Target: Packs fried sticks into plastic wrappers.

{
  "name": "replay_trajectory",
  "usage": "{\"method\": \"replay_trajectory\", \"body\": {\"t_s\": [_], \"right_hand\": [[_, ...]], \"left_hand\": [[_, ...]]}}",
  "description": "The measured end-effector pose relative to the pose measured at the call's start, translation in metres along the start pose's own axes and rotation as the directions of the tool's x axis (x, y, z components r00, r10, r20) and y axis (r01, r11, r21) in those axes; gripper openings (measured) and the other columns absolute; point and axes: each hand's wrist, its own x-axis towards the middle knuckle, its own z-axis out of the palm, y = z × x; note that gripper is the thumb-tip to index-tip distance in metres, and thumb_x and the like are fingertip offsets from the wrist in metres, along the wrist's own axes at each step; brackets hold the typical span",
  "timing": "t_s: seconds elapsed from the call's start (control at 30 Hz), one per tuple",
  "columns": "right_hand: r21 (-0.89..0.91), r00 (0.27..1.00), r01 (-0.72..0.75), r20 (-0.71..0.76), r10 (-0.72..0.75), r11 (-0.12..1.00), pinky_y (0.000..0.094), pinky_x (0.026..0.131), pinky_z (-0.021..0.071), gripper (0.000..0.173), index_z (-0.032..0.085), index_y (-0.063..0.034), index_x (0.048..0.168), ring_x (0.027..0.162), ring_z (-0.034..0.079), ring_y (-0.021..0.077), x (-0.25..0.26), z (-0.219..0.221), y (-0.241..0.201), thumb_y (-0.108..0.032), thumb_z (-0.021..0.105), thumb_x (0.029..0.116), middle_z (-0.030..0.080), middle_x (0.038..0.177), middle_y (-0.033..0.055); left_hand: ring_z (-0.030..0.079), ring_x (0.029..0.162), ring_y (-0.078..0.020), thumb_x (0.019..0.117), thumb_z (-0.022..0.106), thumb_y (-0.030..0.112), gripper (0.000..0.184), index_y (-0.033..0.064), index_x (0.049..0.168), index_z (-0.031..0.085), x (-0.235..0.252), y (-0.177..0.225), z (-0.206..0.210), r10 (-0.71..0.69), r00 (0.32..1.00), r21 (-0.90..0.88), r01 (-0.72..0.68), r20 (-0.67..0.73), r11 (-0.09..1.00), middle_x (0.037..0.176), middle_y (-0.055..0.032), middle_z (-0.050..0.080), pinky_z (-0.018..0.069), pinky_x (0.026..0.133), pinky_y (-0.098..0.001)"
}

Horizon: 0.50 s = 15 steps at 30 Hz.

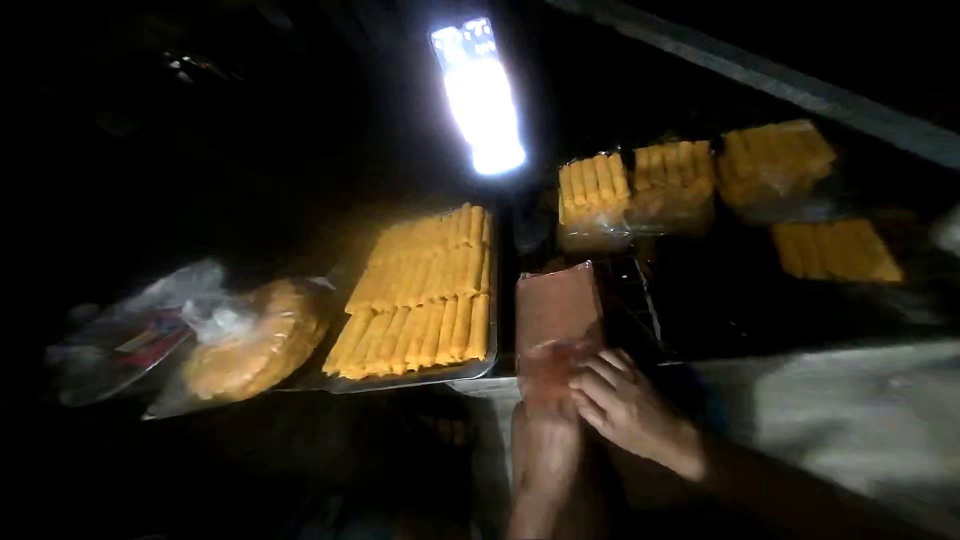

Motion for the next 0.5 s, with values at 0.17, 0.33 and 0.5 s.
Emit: {"method": "replay_trajectory", "body": {"t_s": [0.17, 0.33, 0.5], "right_hand": [[0.052, 0.999, -0.02, 0.051, 0.017, 0.998, 0.0454, 0.096, 0.0539, 0.019, 0.075, -0.0132, 0.098, 0.106, 0.069, 0.0254, -0.002, 0.0, 0.002, -0.027, 0.061, 0.0959, 0.075, 0.104, 0.0049], [0.152, 0.994, -0.041, 0.11, 0.024, 0.988, 0.0464, 0.106, 0.0494, 0.037, 0.071, -0.011, 0.115, 0.121, 0.064, 0.029, -0.006, -0.004, 0.013, -0.036, 0.073, 0.0875, 0.071, 0.12, 0.0102], [0.123, 0.963, -0.156, 0.241, 0.123, 0.98, 0.0525, 0.113, 0.044, 0.056, 0.066, -0.0089, 0.132, 0.134, 0.054, 0.037, -0.015, 0.0, 0.019, -0.028, 0.081, 0.0814, 0.062, 0.139, 0.0165]], "left_hand": [[0.065, 0.119, -0.0214, 0.0973, 0.062, 0.015, 0.03, 0.0022, 0.123, 0.069, 0.033, -0.006, 0.007, -0.064, 0.998, -0.323, 0.058, -0.008, 0.945, 0.123, -0.0105, 0.07, 0.0514, 0.105, -0.0423], [0.072, 0.106, -0.0317, 0.0891, 0.067, 0.002, 0.016, -0.0013, 0.102, 0.076, 0.031, -0.016, 0.0, 0.066, 0.995, -0.131, -0.076, -0.076, 0.988, 0.11, -0.0168, 0.075, 0.058, 0.092, -0.0494], [0.068, 0.114, -0.034, 0.0933, 0.063, 0.0, 0.022, -0.0021, 0.112, 0.074, 0.028, -0.013, -0.006, 0.026, 0.997, -0.054, -0.023, 0.073, 0.998, 0.119, -0.0181, 0.072, 0.0555, 0.098, -0.0509]]}}
